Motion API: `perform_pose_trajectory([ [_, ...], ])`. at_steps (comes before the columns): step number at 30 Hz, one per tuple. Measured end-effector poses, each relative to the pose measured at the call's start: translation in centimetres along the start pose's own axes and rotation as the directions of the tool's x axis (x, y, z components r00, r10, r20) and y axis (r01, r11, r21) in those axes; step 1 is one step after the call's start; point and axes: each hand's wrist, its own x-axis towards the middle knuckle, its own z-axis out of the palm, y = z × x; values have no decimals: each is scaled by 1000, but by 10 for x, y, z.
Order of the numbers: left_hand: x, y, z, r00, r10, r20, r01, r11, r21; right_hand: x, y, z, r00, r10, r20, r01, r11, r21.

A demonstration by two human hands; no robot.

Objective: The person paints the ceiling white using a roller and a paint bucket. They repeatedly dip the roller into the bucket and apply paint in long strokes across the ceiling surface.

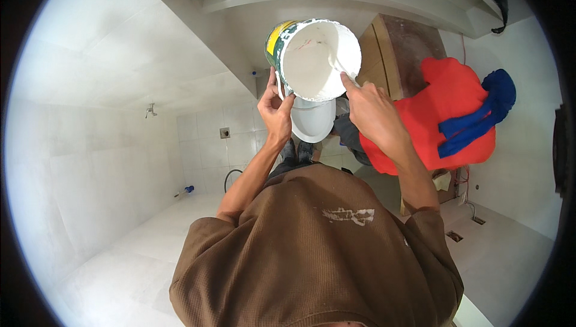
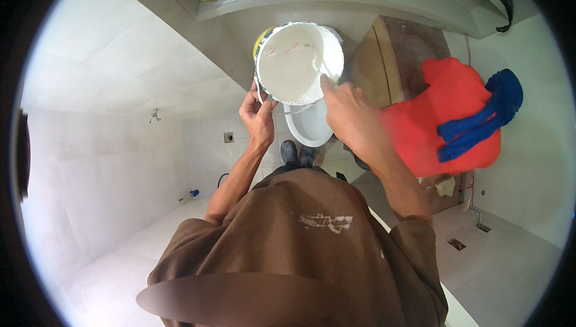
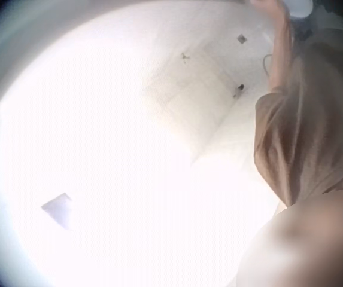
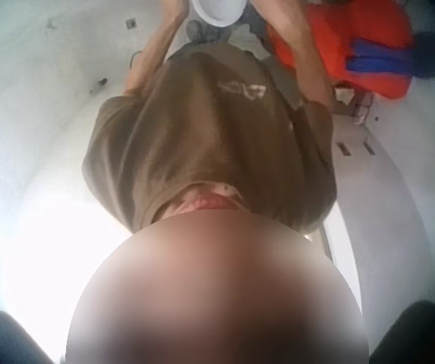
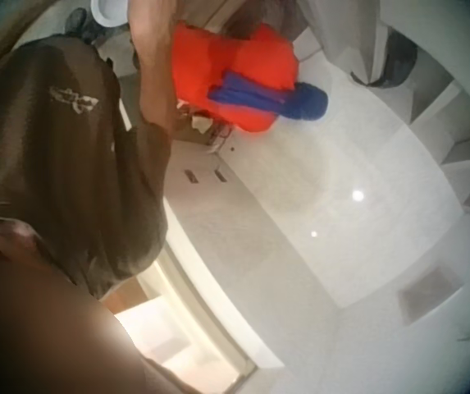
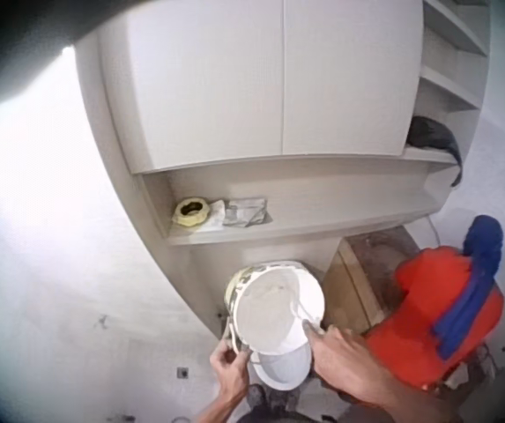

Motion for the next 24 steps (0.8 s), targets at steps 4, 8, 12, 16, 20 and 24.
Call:
perform_pose_trajectory([
  [4,3,3,-2,999,22,23,-22,1000,3,11,-1,7,996,38,75,-37,999,-8],
  [8,4,4,-2,999,32,13,-32,999,28,18,-4,7,971,87,224,-82,996,-32],
  [12,7,2,-2,999,50,7,-50,998,35,17,-4,9,972,71,222,-64,997,-42],
  [16,9,0,-6,1000,27,14,-27,1000,0,8,-3,8,996,3,91,-3,1000,-6],
  [20,9,2,-5,999,30,28,-30,999,19,0,0,0,997,15,75,-16,1000,8],
  [24,8,5,-4,999,43,34,-43,999,18,5,-6,5,999,37,22,-37,999,11],
])
